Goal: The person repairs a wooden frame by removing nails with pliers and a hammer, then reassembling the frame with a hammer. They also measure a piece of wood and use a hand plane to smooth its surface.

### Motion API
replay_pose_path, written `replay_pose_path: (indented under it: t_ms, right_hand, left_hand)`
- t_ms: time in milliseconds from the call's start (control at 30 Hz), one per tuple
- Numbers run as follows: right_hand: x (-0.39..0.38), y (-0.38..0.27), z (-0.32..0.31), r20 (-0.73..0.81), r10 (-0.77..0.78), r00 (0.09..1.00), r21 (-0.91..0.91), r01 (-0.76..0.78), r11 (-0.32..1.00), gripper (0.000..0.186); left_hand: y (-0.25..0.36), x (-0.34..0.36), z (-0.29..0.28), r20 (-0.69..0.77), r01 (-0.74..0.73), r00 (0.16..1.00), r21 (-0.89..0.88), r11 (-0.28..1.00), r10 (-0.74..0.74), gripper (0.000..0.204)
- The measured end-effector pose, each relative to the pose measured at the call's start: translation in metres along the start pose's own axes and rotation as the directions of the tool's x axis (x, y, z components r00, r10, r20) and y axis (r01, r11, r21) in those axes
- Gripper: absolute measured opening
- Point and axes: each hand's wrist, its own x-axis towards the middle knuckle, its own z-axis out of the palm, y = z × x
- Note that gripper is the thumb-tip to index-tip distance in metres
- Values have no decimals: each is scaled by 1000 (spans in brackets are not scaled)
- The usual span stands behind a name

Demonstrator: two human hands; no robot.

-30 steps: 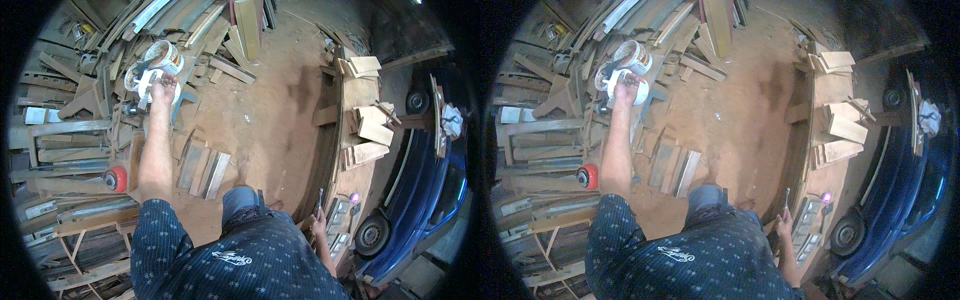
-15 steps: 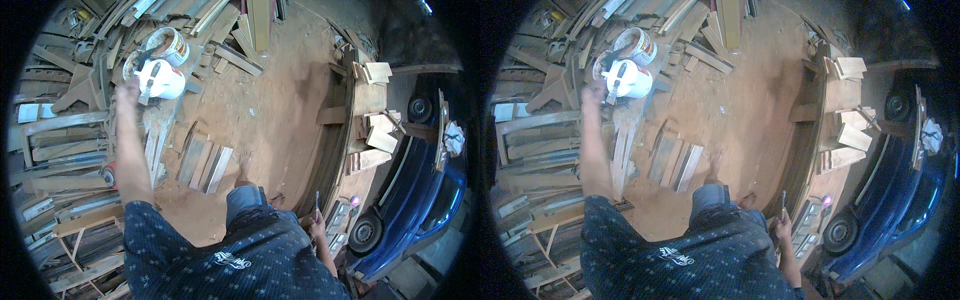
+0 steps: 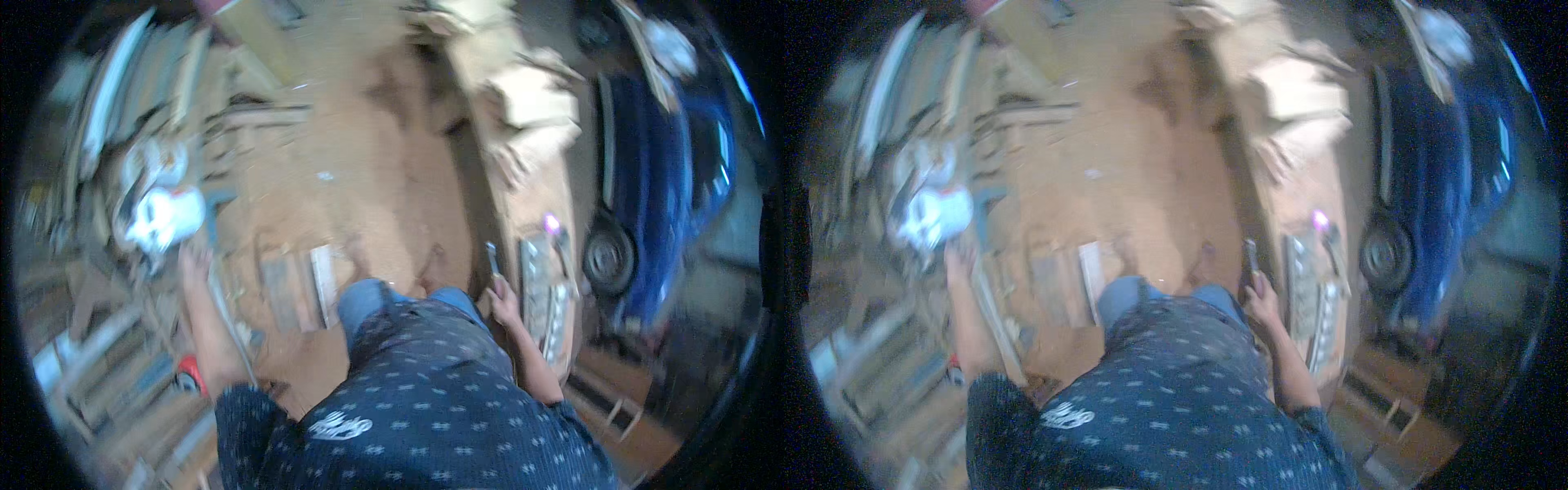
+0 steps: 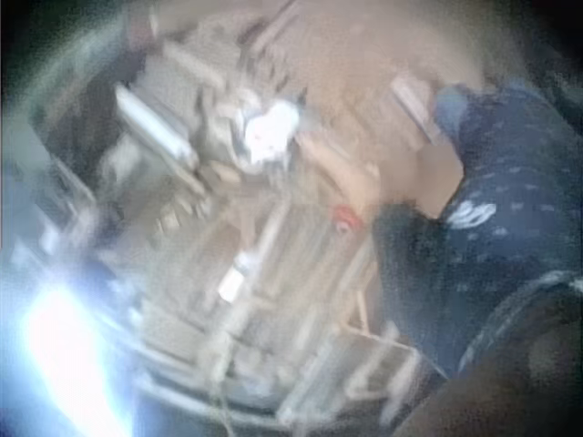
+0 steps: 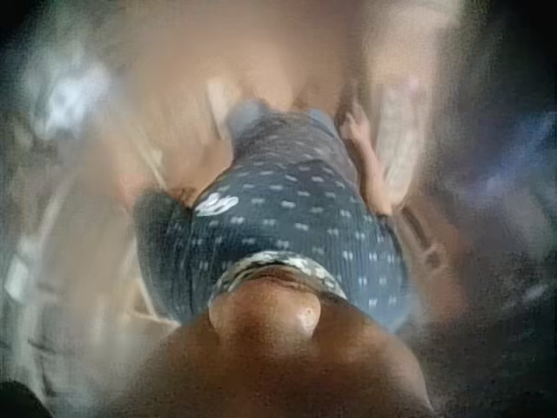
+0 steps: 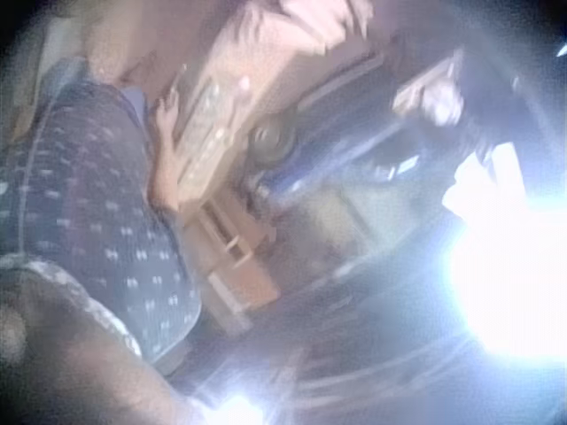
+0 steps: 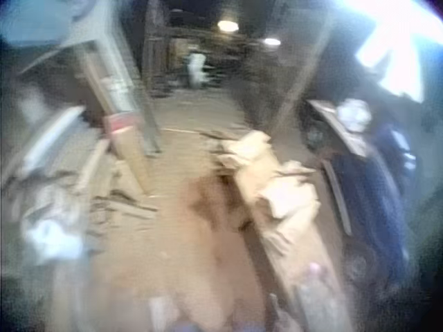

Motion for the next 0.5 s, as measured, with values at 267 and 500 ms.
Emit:
replay_pose_path:
  t_ms: [267,500]
  right_hand:
    - [5,144,-3,-432,-113,895,-20,116,993,47]
    - [-14,189,-106,218,381,898,624,-429,654,42]
  left_hand:
    - [-192,-144,93,52,241,938,613,752,-343,68]
    - [-334,-247,199,266,-122,935,863,490,-235,59]
